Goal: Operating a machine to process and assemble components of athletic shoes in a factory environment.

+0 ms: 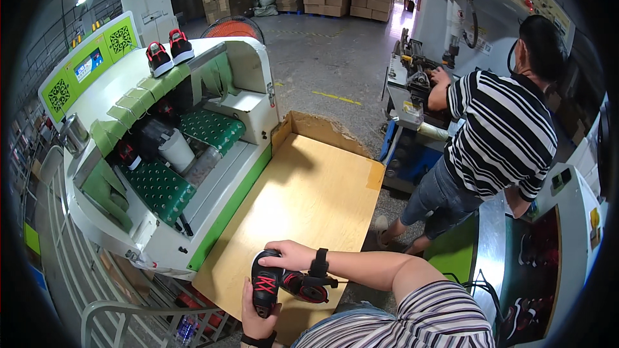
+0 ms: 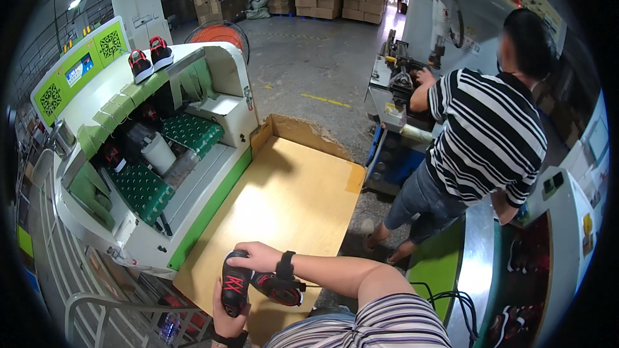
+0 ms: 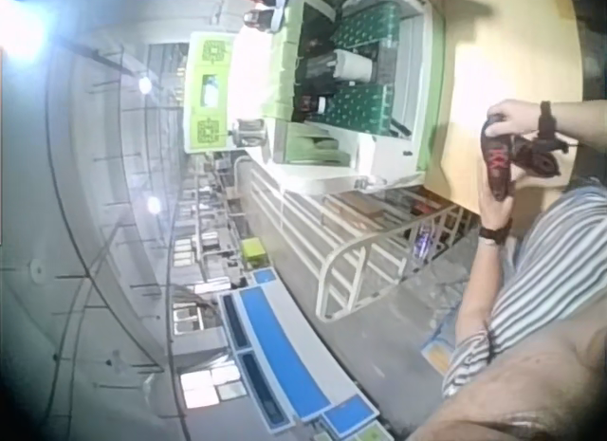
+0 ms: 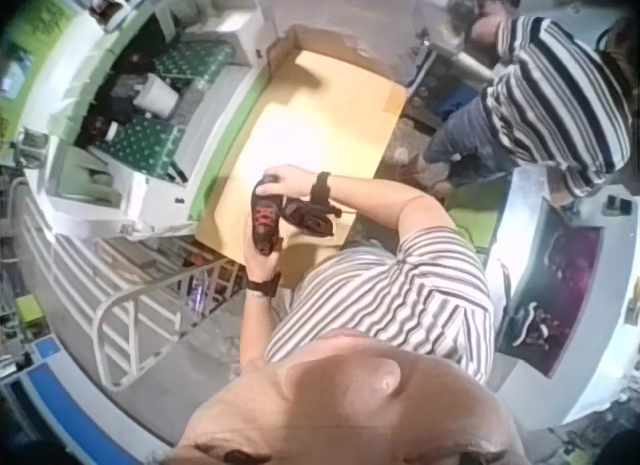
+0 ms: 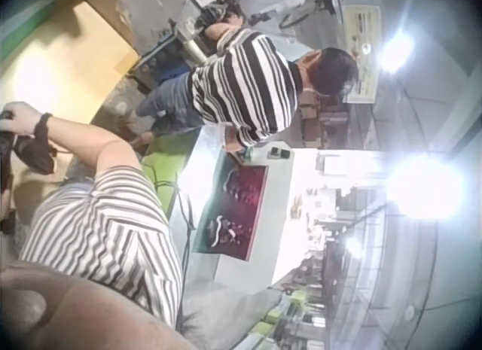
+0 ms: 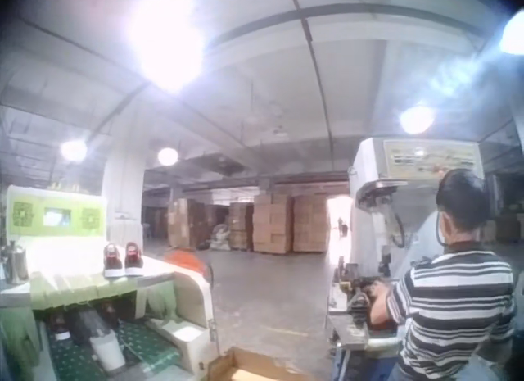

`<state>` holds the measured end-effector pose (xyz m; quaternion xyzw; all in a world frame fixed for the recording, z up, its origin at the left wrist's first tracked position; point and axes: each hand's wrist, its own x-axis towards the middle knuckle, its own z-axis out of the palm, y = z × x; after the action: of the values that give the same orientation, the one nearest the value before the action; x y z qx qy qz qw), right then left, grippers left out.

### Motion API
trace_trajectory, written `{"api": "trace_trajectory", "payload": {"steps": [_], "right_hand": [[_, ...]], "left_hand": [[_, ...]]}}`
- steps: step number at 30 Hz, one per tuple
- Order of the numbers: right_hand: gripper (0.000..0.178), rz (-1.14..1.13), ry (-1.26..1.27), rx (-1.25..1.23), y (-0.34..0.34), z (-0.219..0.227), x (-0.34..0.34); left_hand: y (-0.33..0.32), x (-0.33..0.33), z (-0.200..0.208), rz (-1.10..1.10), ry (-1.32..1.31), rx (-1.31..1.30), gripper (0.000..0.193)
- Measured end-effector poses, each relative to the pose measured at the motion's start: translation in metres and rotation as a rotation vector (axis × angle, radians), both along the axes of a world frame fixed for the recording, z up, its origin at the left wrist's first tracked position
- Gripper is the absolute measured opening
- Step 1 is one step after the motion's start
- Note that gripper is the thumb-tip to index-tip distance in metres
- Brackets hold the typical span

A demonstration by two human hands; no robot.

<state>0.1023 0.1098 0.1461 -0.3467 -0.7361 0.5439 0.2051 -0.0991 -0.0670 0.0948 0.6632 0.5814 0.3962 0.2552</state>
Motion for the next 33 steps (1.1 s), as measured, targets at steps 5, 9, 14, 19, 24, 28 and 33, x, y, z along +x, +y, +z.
{"api": "trace_trajectory", "payload": {"steps": [5, 9, 14, 19, 24, 28, 33], "right_hand": [[0.071, 0.002, 0.276, -0.435, -0.032, -0.056, 0.02], [0.097, 0.076, -0.354, 0.157, -0.1, -0.093, 0.063], [0.091, -0.039, -0.176, 0.09, -0.122, -0.094, 0.069], [0.102, -0.121, -0.091, 0.127, -0.122, -0.092, 0.069], [0.087, -0.152, -0.091, 0.018, -0.117, -0.095, 0.063], [0.069, -0.404, 0.18, -0.354, -0.083, -0.077, 0.067], [0.064, -0.426, 0.372, -0.133, 0.009, 0.008, 0.05]], "left_hand": [[-0.015, 0.009, 0.025, 0.133, -0.615, -0.275, 0.087], [-0.013, -0.009, 0.031, 0.248, -1.131, -0.525, 0.066], [0.032, -0.025, 0.096, 0.076, -1.2, -0.337, 0.066], [0.149, -0.024, 0.126, 0.187, -0.998, -0.013, 0.07], [0.258, -0.055, 0.14, 0.737, -0.322, 0.304, 0.093], [0.32, -0.09, 0.141, 1.091, -0.043, 0.093, 0.089], [0.315, -0.13, 0.1, 0.876, -0.126, 0.179, 0.093]]}}
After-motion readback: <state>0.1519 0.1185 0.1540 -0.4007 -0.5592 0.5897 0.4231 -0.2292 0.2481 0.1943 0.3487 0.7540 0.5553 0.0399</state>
